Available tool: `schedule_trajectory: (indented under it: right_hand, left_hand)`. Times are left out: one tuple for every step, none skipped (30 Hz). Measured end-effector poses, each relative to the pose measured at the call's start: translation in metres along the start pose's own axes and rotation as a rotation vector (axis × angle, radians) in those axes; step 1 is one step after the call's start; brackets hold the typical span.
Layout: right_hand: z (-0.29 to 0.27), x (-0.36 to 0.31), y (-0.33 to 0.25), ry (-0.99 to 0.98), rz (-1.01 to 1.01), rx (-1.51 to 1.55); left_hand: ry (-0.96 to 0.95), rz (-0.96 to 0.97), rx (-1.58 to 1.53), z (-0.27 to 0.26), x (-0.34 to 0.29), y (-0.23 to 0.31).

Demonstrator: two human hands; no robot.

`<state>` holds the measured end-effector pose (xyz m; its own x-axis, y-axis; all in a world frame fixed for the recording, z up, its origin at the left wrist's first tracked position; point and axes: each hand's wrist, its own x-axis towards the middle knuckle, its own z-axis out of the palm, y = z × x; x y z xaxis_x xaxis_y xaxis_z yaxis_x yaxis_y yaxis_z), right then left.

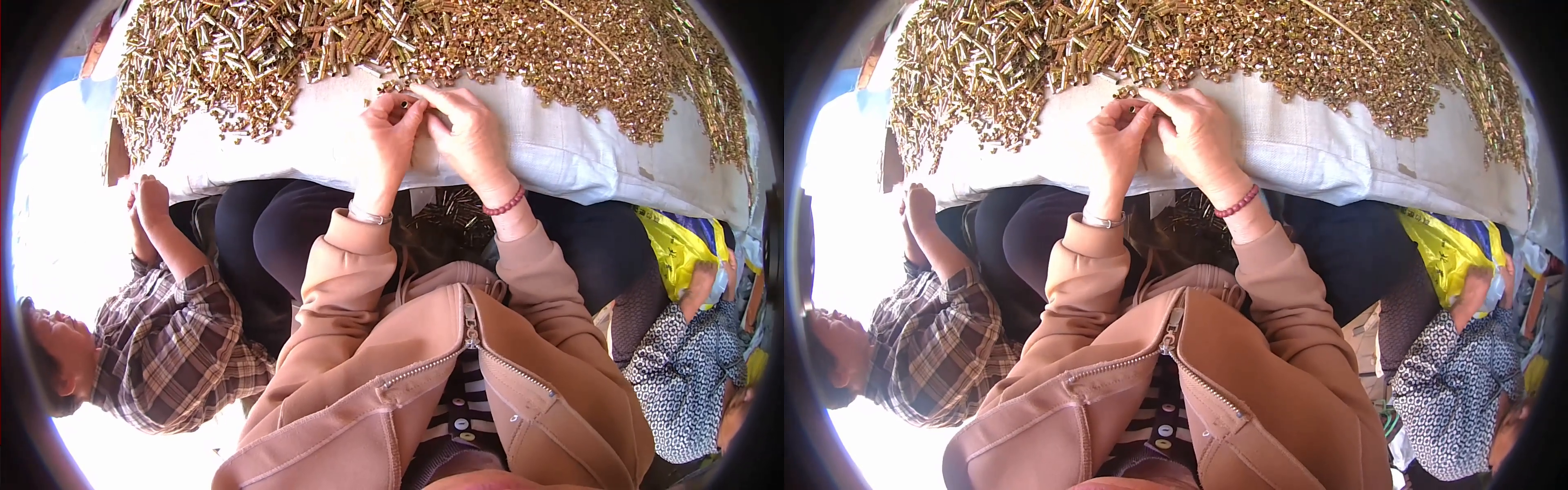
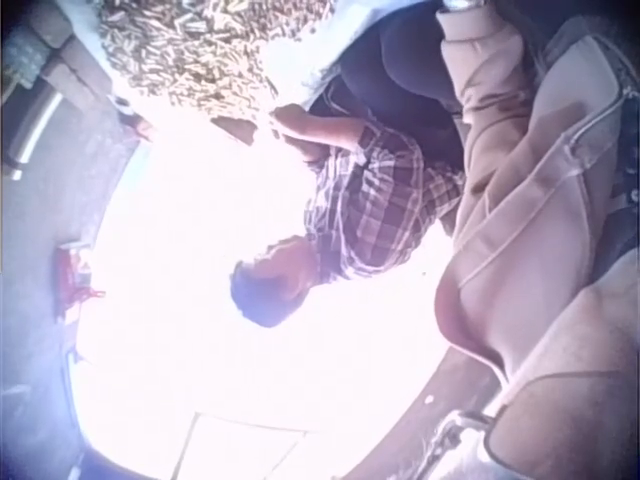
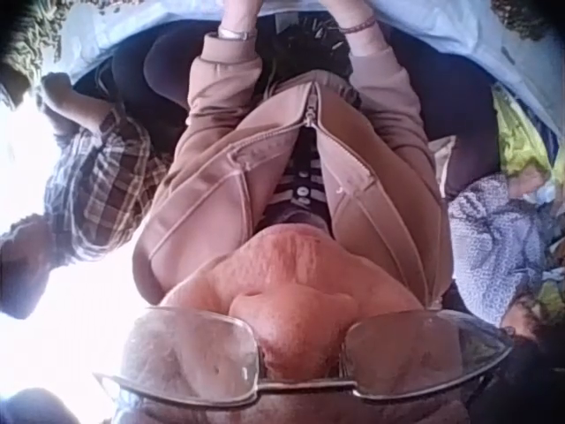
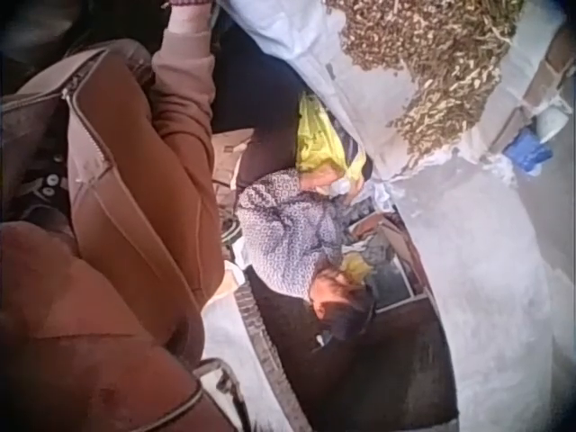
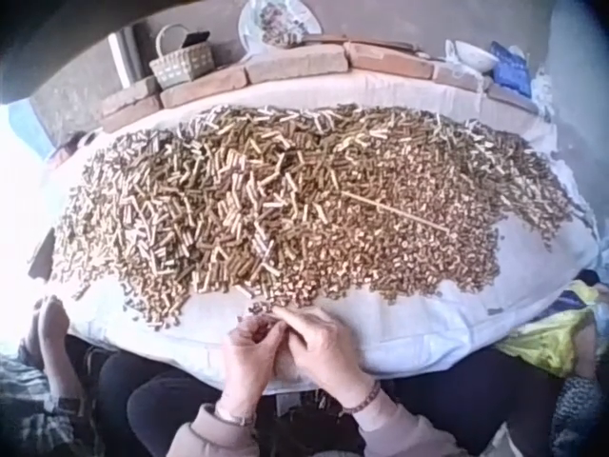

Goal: The person repeatedly assembles small metal fasteners by picking up metal sleeves and inserting small metal pins into them by hand.

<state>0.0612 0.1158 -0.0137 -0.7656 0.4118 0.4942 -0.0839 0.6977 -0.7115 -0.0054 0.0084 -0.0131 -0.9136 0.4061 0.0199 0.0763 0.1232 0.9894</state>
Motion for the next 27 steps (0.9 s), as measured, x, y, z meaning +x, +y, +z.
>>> schedule_trajectory:
  right_hand:
    - [-0.002, 0.0, 0.002, -0.013, 0.058, 0.023]
    - [-0.005, 0.001, 0.003, -0.027, 0.116, 0.047]
    - [-0.004, 0.003, 0.008, 0.056, 0.089, 0.136]
    - [-0.004, 0.003, 0.008, 0.057, 0.088, 0.134]
    - [-0.005, 0.004, 0.007, 0.062, 0.108, 0.203]
    - [-0.005, 0.005, 0.005, 0.067, 0.128, 0.272]
    - [-0.005, 0.003, -0.001, 0.031, 0.162, 0.25]
    - [-0.001, 0.002, -0.004, 0.041, 0.152, 0.25]
    - [0.003, 0.001, -0.001, 0.051, 0.083, 0.232]
    - [0.006, 0.0, 0.002, 0.061, 0.013, 0.215]
    - [0.007, -0.001, 0.002, 0.061, 0.01, 0.214]
    - [0.007, -0.001, 0.002, 0.074, 0.068, 0.283]
    - [0.006, -0.001, 0.002, 0.086, 0.126, 0.351]
    - [0.004, -0.001, 0.001, 0.083, 0.122, 0.352]
    - [0.001, 0.001, -0.001, 0.09, 0.172, 0.312]
    - [-0.001, 0.002, -0.002, 0.097, 0.222, 0.273]
    - [-0.001, 0.003, 0.0, 0.123, 0.2, 0.258]
    - [-0.002, 0.004, 0.002, 0.12, 0.198, 0.259]
    - [-0.005, 0.005, 0.003, 0.091, 0.166, 0.094]
    - [-0.005, 0.007, 0.003, 0.063, 0.136, -0.069]
    - [-0.002, 0.009, 0.005, 0.088, 0.055, -0.182]
    - [-0.001, 0.009, 0.003, 0.087, 0.057, -0.178]
    - [0.0, 0.011, 0.002, 0.079, 0.033, -0.257]
    - [0.0, 0.012, 0.001, 0.072, 0.009, -0.336]
    - [0.0, 0.012, 0.002, 0.075, 0.008, -0.33]
    - [0.001, 0.011, 0.004, 0.082, 0.0, -0.3]
    - [0.001, 0.01, 0.005, 0.089, -0.01, -0.27]
  left_hand:
    - [0.002, 0.035, 0.025, 0.001, 0.001, -0.004]
    - [0.001, 0.035, 0.023, 0.003, 0.0, -0.003]
    - [0.026, 0.118, 0.175, 0.005, -0.002, -0.002]
    - [0.052, 0.201, 0.328, 0.006, -0.003, -0.001]
    - [0.052, 0.201, 0.326, 0.006, -0.004, -0.002]
    - [0.071, 0.232, 0.349, 0.006, -0.004, -0.003]
    - [0.089, 0.262, 0.373, 0.005, -0.005, -0.004]
    - [0.105, 0.295, 0.393, 0.007, -0.005, -0.004]
    - [0.102, 0.298, 0.389, 0.007, -0.006, -0.003]
    - [0.099, 0.311, 0.379, 0.008, -0.007, -0.002]
    - [0.1, 0.323, 0.371, 0.007, -0.007, -0.001]
    - [0.102, 0.325, 0.369, 0.006, -0.007, -0.002]
    - [0.089, 0.328, 0.418, 0.006, -0.006, -0.003]
    - [0.078, 0.329, 0.467, 0.005, -0.005, -0.005]
    - [0.083, 0.33, 0.466, 0.004, -0.003, -0.007]
    - [0.024, 0.195, 0.295, 0.002, -0.002, -0.01]
    - [-0.037, 0.059, 0.123, 0.001, -0.002, -0.005]
    - [-0.034, 0.059, 0.122, -0.001, -0.003, 0.0]
    - [-0.058, -0.105, -0.147, -0.005, -0.003, 0.006]
    - [-0.082, -0.27, -0.415, -0.011, -0.003, 0.015]
    - [-0.133, -0.322, -0.51, -0.017, -0.003, 0.018]
    - [-0.13, -0.323, -0.507, -0.02, -0.003, 0.02]
    - [-0.151, -0.329, -0.58, -0.022, -0.003, 0.021]
    - [-0.171, -0.334, -0.653, -0.023, -0.002, 0.023]
    - [-0.207, -0.317, -0.636, -0.026, -0.003, 0.026]
    - [-0.205, -0.312, -0.632, -0.029, -0.006, 0.03]
    - [-0.331, -0.199, -0.356, -0.032, -0.009, 0.035]
